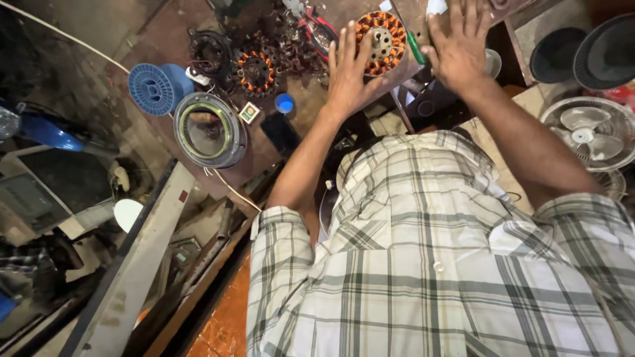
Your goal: The person works on a motor stator, using a screwdriver to adjust copper windings and a lighter to heat and seal wire ends. They also use pliers to cut a wire and manipulate small components on a cluttered workbench.
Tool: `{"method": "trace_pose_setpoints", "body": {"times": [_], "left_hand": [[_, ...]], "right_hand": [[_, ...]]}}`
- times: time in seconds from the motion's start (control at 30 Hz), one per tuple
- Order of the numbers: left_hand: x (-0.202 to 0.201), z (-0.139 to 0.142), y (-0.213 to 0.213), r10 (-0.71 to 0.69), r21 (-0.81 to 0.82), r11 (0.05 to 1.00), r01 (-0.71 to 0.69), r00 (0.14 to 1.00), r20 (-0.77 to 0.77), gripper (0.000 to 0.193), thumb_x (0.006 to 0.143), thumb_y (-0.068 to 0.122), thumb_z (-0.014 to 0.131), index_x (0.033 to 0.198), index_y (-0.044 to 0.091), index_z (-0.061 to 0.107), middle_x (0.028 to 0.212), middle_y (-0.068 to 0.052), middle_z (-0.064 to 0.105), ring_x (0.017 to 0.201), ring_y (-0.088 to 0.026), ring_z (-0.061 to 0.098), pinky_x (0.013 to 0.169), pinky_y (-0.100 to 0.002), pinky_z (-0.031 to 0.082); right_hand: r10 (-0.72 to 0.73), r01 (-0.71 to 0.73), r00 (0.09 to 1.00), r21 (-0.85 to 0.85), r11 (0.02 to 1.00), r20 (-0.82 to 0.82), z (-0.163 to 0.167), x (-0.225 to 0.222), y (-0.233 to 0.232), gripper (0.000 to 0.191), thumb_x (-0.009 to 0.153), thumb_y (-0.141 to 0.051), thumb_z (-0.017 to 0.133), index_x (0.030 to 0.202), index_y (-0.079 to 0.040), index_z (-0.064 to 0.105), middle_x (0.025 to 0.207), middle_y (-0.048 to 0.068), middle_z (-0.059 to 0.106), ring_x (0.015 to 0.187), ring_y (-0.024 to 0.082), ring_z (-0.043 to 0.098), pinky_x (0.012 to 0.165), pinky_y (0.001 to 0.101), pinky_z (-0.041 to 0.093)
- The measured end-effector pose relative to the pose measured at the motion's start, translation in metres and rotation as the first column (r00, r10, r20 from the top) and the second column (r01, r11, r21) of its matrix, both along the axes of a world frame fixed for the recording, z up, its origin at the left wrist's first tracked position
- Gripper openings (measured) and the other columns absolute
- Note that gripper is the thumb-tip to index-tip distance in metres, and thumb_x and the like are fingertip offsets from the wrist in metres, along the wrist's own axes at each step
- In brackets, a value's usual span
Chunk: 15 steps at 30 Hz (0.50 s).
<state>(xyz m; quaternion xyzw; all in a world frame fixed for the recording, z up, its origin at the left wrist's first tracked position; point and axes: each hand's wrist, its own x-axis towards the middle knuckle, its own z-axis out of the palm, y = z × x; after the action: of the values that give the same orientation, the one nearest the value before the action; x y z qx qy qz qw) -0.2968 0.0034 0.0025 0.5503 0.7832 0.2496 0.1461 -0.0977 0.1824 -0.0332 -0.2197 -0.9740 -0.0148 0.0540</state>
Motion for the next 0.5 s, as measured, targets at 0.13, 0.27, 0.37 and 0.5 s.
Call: {"method": "trace_pose_setpoints", "body": {"times": [0.13, 0.27, 0.37, 0.5], "left_hand": [[0.034, -0.005, -0.023, 0.2, 0.107, 0.972, -0.21, 0.975, 0.098, 0.084, 0.082, 0.036, 0.083, 0.15, 0.01, 0.041, 0.157, -0.024, 0.033, 0.148, -0.043, 0.034, 0.123, -0.059, 0.025], [0.075, -0.012, -0.039, 0.272, 0.161, 0.933, -0.323, 0.922, 0.275, 0.027, 0.092, 0.024, 0.076, 0.111, 0.008, 0.068, 0.117, -0.015, 0.069, 0.113, -0.032, 0.065, 0.099, -0.047, 0.048], [0.095, -0.012, -0.034, 0.266, 0.088, 0.934, -0.347, 0.836, 0.48, 0.02, 0.093, 0.024, 0.075, 0.102, 0.007, 0.074, 0.099, -0.011, 0.075, 0.092, -0.026, 0.072, 0.082, -0.037, 0.057], [0.099, -0.011, -0.014, 0.21, 0.039, 0.948, -0.317, 0.712, 0.67, 0.027, 0.091, 0.026, 0.076, 0.106, 0.003, 0.075, 0.09, -0.011, 0.076, 0.078, -0.017, 0.074, 0.071, -0.031, 0.058]], "right_hand": [[0.097, -0.106, 0.994, -0.215, 0.971, -0.055, -0.002, 0.02, 0.007, 0.059, 0.099, -0.042, 0.077, 0.147, -0.012, 0.06, 0.161, 0.032, 0.042, 0.15, 0.05, 0.028, 0.116, 0.066, 0.015], [0.193, -0.183, 0.981, -0.253, 0.95, 0.015, -0.012, 0.052, 0.005, 0.047, 0.092, -0.023, 0.079, 0.136, -0.012, 0.069, 0.158, 0.011, 0.055, 0.155, 0.03, 0.039, 0.128, 0.056, 0.021], [0.179, -0.17, 0.984, -0.359, 0.918, -0.007, -0.016, 0.062, -0.004, 0.049, 0.084, -0.012, 0.079, 0.132, -0.007, 0.072, 0.145, 0.007, 0.063, 0.142, 0.025, 0.053, 0.121, 0.0563, 0.032], [-0.126, -0.013, 0.985, -0.788, 0.615, -0.115, -0.001, 0.053, -0.035, 0.023, 0.106, -0.011, 0.07, 0.129, -0.011, 0.072, 0.126, 0.006, 0.07, 0.115, 0.022, 0.069, 0.103, 0.0378, 0.057]]}}
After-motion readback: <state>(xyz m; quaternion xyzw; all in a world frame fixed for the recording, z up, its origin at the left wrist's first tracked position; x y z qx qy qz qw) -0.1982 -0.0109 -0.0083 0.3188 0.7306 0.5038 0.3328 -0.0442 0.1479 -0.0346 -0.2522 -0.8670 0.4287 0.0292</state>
